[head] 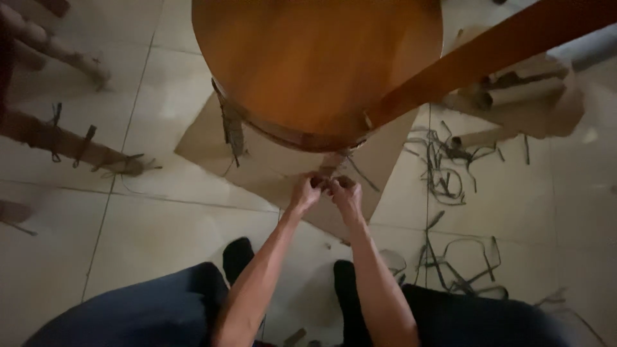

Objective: Wrapping the legs of a wooden chair with protective paper strips for transport or storage.

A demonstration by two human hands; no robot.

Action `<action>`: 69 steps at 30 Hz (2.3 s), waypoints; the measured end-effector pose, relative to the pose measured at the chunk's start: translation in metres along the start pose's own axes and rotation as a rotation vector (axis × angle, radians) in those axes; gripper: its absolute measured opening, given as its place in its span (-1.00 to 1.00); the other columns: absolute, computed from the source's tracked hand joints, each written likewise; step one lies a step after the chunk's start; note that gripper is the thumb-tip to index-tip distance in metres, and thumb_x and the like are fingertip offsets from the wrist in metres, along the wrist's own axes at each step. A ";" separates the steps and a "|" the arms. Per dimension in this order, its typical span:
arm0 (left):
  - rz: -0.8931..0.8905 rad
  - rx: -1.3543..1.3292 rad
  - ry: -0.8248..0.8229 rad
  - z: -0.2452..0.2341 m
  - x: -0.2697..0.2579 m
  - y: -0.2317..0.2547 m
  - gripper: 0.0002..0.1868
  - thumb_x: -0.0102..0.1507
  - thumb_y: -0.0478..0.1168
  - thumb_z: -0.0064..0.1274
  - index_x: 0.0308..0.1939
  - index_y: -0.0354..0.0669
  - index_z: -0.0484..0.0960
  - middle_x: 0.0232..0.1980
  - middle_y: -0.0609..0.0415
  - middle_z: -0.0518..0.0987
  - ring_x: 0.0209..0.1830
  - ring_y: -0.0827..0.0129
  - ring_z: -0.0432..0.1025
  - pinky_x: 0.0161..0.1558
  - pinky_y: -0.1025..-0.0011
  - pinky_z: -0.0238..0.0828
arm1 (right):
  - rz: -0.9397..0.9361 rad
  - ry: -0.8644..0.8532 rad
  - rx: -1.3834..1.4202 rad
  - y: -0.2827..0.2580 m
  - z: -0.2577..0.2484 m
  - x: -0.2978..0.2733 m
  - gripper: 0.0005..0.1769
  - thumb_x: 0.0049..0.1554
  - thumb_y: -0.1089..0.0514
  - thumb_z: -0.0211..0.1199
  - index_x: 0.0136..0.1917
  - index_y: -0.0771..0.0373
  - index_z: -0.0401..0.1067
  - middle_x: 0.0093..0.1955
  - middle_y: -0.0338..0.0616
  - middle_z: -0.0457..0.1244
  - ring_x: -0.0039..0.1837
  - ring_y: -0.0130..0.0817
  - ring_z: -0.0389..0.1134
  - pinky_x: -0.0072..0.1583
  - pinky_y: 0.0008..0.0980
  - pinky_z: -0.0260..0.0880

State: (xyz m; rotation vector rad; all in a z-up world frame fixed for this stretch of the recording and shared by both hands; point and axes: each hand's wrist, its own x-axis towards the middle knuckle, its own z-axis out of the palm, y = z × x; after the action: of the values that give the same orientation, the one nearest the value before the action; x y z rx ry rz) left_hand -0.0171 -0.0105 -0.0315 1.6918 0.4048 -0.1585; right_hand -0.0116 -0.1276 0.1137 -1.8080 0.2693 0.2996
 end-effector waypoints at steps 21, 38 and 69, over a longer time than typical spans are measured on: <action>-0.046 -0.154 0.124 -0.013 -0.034 0.065 -0.24 0.24 0.25 0.18 0.06 -0.52 0.62 0.23 -0.53 0.53 0.31 -0.43 0.37 0.29 -0.28 0.20 | -0.014 0.068 -0.040 0.008 0.010 0.002 -0.79 0.19 0.28 0.20 -0.26 0.36 0.54 -0.40 -0.01 0.31 -0.29 -0.34 0.28 -0.15 -0.21 0.36; -0.024 -0.049 0.136 -0.018 -0.032 0.076 -0.53 0.19 0.02 0.24 -0.05 -0.35 0.70 -0.06 -0.31 0.66 0.06 -0.22 0.53 0.03 0.00 0.47 | -0.016 0.185 -0.276 0.017 0.014 0.001 -0.81 0.16 0.18 0.27 0.00 0.22 0.64 -0.13 0.11 0.44 -0.07 0.08 0.51 -0.13 -0.01 0.46; 0.445 0.143 0.272 -0.006 -0.035 0.049 -0.82 0.40 -0.16 0.11 -0.02 -0.19 0.62 -0.13 -0.24 0.60 -0.06 -0.30 0.48 -0.10 -0.01 0.52 | 0.209 0.309 0.623 0.076 0.040 0.017 -0.92 0.17 0.18 0.33 -0.03 0.07 0.49 -0.15 -0.26 0.37 -0.12 -0.50 0.34 -0.08 -0.42 0.29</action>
State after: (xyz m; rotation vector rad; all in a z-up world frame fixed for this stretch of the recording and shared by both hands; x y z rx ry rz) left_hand -0.0327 -0.0165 0.0265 1.9086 0.2108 0.3800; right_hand -0.0239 -0.1087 0.0288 -1.2021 0.6912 0.0633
